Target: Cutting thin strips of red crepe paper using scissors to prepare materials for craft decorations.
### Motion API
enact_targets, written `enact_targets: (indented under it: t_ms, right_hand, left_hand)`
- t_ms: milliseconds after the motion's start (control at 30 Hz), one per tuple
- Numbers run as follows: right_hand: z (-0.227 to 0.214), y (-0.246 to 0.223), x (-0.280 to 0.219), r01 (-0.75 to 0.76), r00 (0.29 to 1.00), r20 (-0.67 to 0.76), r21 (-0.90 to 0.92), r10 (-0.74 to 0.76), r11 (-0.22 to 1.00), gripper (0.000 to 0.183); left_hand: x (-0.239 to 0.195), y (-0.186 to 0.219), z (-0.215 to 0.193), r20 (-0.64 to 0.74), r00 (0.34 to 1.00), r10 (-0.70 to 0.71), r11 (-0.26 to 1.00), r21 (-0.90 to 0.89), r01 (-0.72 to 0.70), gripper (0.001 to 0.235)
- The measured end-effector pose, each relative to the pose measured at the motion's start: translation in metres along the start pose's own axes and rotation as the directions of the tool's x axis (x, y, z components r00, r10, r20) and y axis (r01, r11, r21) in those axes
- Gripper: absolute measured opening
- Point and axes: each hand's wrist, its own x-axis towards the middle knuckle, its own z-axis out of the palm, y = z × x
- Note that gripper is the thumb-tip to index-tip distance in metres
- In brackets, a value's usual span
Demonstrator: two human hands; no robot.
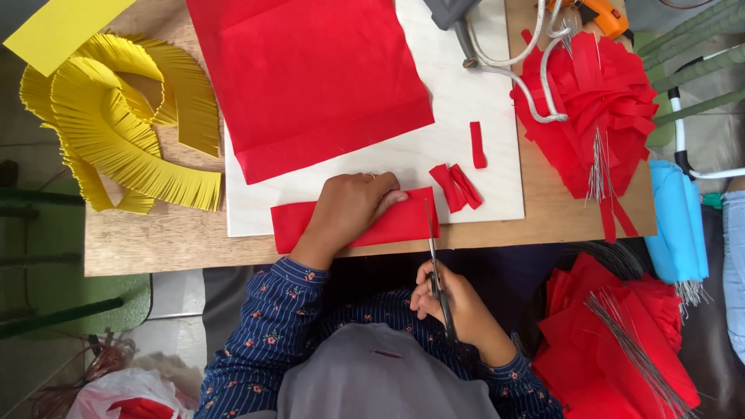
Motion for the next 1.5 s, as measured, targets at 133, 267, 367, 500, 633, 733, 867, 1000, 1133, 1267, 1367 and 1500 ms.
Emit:
enact_targets:
  t_ms: [133, 267, 367, 500, 633, 733, 867, 1000, 1133, 1267, 1367, 1500]
  right_hand:
    - [0.001, -0.007, 0.001, -0.025, 1.0, -0.016, -0.002, 0.025, 1.0, 0.033]
    - [0.002, -0.01, 0.002, -0.045, 0.999, -0.032, -0.029, 0.044, 0.999, 0.03]
    - [0.003, -0.014, 0.002, -0.053, 0.998, -0.039, -0.033, 0.052, 0.998, 0.029]
    - [0.003, -0.01, 0.001, -0.062, 0.997, -0.053, -0.033, 0.06, 0.998, 0.021]
    - [0.004, -0.012, 0.001, -0.063, 0.997, -0.053, -0.033, 0.061, 0.997, 0.018]
    - [0.005, -0.015, 0.001, -0.075, 0.996, -0.058, -0.057, 0.072, 0.996, 0.017]
    - [0.006, -0.01, 0.0, -0.109, 0.99, -0.092, -0.028, 0.106, 0.994, 0.019]
    - [0.008, -0.01, -0.001, -0.187, 0.975, -0.112, 0.048, 0.191, 0.981, 0.021]
    - [0.008, -0.009, -0.001, -0.203, 0.971, -0.114, 0.069, 0.21, 0.977, 0.02]
    - [0.008, -0.005, -0.001, -0.23, 0.964, -0.113, 0.107, 0.241, 0.967, 0.019]
    - [0.007, -0.003, -0.001, -0.231, 0.964, -0.11, 0.11, 0.243, 0.967, 0.02]
    - [0.007, -0.004, 0.0, -0.245, 0.959, -0.123, 0.082, 0.254, 0.966, 0.019]
  left_hand:
    - [0.001, 0.003, -0.004, 0.0, 1.0, 0.011, 1.0, -0.01, -0.011, 0.029]
    - [0.001, 0.003, -0.003, -0.014, 1.0, 0.006, 1.0, -0.004, -0.006, 0.029]
    - [0.001, 0.002, -0.002, -0.015, 1.0, 0.002, 1.0, 0.002, -0.002, 0.029]
    - [0.001, 0.003, -0.002, -0.022, 1.0, 0.003, 1.0, 0.015, -0.002, 0.029]
    - [0.001, 0.003, -0.003, -0.012, 1.0, -0.006, 1.0, 0.017, 0.006, 0.03]
    - [0.001, 0.002, -0.001, 0.0, 1.0, -0.014, 1.0, 0.027, 0.014, 0.031]
    - [0.002, 0.003, -0.002, 0.0, 1.0, -0.01, 1.0, 0.029, 0.01, 0.031]
    - [0.002, 0.003, -0.002, 0.001, 1.0, -0.008, 0.999, 0.041, 0.008, 0.032]
    - [0.002, 0.002, -0.001, 0.0, 1.0, -0.009, 0.999, 0.041, 0.009, 0.032]
    - [0.002, 0.003, -0.002, 0.006, 1.0, -0.017, 0.999, 0.042, 0.017, 0.032]
    - [0.003, 0.003, -0.002, 0.019, 1.0, -0.021, 0.999, 0.04, 0.02, 0.032]
    - [0.002, 0.002, 0.0, 0.007, 1.0, -0.02, 0.998, 0.053, 0.02, 0.033]
